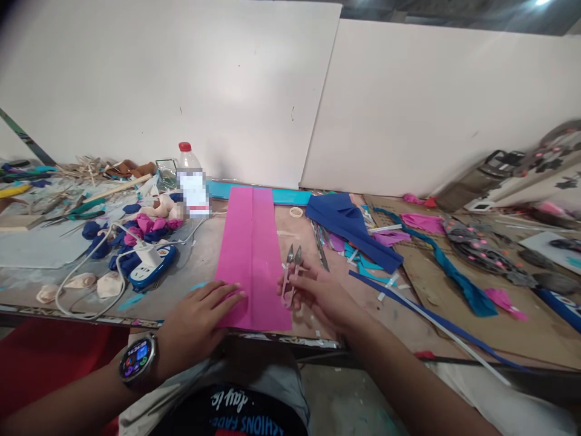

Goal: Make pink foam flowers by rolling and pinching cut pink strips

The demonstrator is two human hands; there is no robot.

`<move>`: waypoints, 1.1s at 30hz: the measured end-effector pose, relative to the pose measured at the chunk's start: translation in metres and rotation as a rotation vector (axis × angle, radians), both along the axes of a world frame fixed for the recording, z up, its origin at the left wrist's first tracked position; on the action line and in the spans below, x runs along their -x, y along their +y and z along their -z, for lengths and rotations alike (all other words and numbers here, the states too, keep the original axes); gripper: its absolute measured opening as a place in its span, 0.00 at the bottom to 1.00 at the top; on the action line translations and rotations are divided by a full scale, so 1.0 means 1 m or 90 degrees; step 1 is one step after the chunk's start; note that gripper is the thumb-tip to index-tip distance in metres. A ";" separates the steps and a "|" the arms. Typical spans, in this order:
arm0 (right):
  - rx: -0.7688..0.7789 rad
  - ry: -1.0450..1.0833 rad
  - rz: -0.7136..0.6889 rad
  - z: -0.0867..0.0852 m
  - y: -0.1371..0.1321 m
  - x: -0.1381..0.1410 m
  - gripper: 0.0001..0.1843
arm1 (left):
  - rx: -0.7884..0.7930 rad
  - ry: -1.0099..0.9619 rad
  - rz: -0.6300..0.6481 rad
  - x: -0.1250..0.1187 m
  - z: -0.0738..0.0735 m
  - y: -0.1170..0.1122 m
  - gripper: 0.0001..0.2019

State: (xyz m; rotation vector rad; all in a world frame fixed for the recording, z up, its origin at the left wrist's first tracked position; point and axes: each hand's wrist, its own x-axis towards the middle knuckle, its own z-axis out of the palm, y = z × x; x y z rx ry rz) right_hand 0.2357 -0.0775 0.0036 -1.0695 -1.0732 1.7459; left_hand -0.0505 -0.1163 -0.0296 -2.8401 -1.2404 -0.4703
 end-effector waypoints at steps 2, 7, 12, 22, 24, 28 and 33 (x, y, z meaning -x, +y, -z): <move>0.077 0.066 -0.002 0.006 -0.022 0.009 0.22 | 0.014 -0.020 -0.038 -0.001 0.003 -0.001 0.29; 0.092 0.104 -0.032 0.022 -0.059 0.026 0.20 | 0.028 -0.069 -0.074 -0.010 0.002 0.001 0.29; 0.106 0.125 -0.037 0.029 -0.090 0.033 0.17 | 0.048 -0.103 -0.086 -0.015 -0.002 0.000 0.29; 0.209 0.230 -0.071 0.045 -0.122 0.058 0.24 | 0.051 -0.190 -0.031 -0.014 0.001 -0.004 0.26; 0.222 0.225 -0.066 0.045 -0.122 0.061 0.23 | 0.047 -0.194 -0.033 -0.014 0.001 -0.003 0.25; 0.239 0.217 -0.063 0.043 -0.123 0.061 0.26 | 0.040 -0.201 -0.028 -0.015 0.000 -0.002 0.22; 0.240 0.231 -0.070 0.044 -0.122 0.060 0.30 | 0.047 -0.212 -0.011 -0.015 0.001 -0.002 0.22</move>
